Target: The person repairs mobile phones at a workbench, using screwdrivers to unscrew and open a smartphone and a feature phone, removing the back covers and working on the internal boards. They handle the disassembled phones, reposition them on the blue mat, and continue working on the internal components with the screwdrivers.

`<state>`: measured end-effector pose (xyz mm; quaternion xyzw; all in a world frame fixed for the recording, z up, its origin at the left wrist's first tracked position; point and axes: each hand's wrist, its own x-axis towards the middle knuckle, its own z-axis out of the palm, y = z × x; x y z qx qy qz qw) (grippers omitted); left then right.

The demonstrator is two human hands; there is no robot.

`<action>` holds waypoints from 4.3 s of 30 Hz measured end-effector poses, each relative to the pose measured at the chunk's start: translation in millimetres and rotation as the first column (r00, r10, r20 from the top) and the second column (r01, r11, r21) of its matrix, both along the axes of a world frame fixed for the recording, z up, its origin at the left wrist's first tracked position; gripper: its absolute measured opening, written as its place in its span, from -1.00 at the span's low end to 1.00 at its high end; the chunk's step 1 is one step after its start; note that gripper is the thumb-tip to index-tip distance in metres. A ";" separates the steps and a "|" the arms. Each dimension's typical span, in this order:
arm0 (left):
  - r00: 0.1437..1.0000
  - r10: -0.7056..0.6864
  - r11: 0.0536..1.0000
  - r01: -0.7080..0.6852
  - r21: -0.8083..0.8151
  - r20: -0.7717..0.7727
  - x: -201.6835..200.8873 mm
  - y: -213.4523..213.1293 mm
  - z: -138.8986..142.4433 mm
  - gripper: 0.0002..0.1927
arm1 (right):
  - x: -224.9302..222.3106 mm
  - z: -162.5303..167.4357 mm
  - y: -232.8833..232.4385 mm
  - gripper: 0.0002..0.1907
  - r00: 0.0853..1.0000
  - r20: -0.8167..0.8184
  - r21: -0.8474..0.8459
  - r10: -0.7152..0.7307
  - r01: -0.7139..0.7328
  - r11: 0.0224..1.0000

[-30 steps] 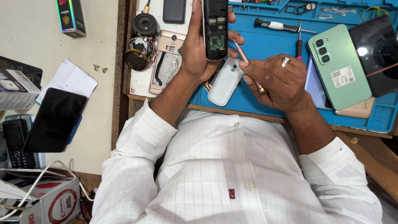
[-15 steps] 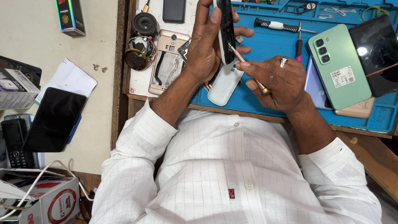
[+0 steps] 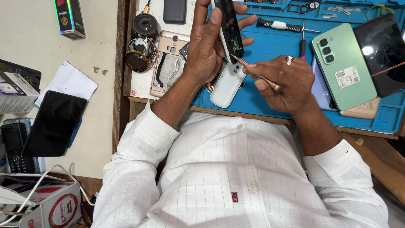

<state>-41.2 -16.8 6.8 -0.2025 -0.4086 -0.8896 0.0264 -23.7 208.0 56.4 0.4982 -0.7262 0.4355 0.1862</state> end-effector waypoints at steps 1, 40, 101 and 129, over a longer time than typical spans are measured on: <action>1.000 -0.004 1.000 0.004 -0.002 -0.002 0.3 0.3 0.6 -0.59 | 0.6 0.1 0.6 -0.80 1.000 0.024 -0.011 0.007 -0.007 1.000; 0.998 0.049 0.997 -0.051 -0.065 -0.032 6.9 1.1 9.8 -0.54 | 2.0 -0.9 6.4 -0.84 0.978 0.087 -0.118 -0.190 0.199 0.973; 0.950 -0.289 0.953 0.275 -0.129 -0.114 3.4 -13.3 5.5 -0.35 | -10.0 2.6 18.7 -0.88 0.797 0.591 -0.166 -0.125 0.272 0.948; 0.944 -0.313 0.943 0.296 -0.153 -0.104 4.2 -14.7 4.6 -0.32 | -7.9 -3.3 22.7 -0.77 0.842 0.529 -0.135 -0.102 0.202 0.970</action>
